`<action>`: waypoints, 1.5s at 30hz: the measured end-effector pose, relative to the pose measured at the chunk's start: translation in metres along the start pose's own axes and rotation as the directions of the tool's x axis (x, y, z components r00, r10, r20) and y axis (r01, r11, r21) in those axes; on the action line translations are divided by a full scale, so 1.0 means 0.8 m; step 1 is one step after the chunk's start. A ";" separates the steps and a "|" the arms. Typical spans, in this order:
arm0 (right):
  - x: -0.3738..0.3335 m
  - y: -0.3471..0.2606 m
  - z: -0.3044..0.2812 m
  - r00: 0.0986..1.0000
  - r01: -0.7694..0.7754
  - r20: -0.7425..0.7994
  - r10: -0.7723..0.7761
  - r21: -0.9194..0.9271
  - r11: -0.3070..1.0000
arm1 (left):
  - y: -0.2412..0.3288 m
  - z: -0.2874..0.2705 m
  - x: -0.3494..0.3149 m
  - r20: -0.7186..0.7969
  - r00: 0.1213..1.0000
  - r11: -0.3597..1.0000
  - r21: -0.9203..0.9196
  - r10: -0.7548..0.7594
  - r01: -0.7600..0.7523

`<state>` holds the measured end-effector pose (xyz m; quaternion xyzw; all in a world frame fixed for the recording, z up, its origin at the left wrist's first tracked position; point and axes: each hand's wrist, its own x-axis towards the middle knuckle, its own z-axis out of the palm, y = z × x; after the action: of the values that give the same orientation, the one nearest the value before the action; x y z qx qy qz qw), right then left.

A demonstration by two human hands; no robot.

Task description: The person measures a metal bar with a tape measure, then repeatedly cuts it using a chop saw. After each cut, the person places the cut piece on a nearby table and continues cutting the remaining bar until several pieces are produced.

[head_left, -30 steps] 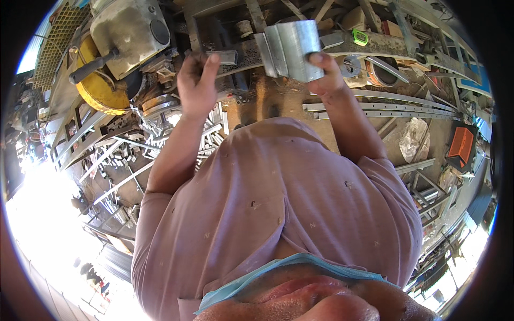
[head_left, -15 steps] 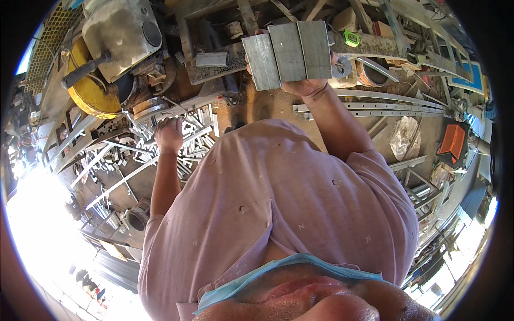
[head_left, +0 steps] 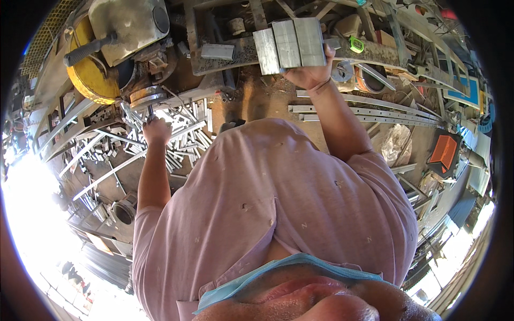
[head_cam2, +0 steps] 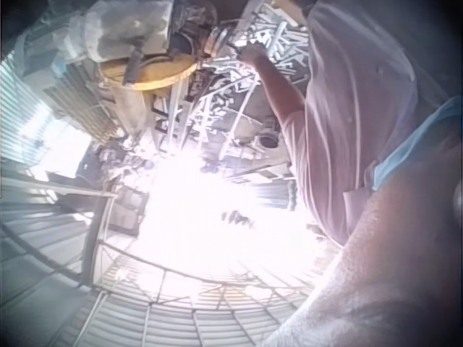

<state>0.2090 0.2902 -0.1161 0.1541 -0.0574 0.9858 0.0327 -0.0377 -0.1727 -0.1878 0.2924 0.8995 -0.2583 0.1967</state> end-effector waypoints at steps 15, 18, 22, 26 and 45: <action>0.094 0.040 -0.047 0.415 -0.826 -0.517 -0.749 0.130 -0.548 | 0.016 -0.014 -0.003 0.034 0.997 0.998 -0.012 -0.065 0.065; 0.097 0.039 -0.050 0.418 -0.841 -0.566 -0.711 0.054 -0.538 | 0.015 -0.013 -0.002 0.044 0.997 0.997 -0.042 -0.063 0.065; 0.081 0.026 -0.040 0.477 -0.827 -0.516 -0.711 0.010 -0.562 | 0.016 -0.014 -0.002 0.052 0.995 0.993 -0.072 -0.089 0.092; 0.018 0.013 -0.024 0.620 -0.774 -0.340 -0.707 -0.121 -0.621 | 0.018 -0.023 -0.006 0.088 0.991 0.992 -0.071 -0.096 0.103; -0.086 0.013 -0.056 0.669 -0.703 -0.454 -0.588 -0.131 -0.699 | 0.019 -0.019 -0.002 0.174 0.980 0.987 -0.111 -0.093 0.113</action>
<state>0.2604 0.2820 -0.1811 -0.3707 -0.9150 0.1569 -0.0258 -0.0299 -0.1541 -0.1801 0.2102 0.9076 -0.2371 0.2754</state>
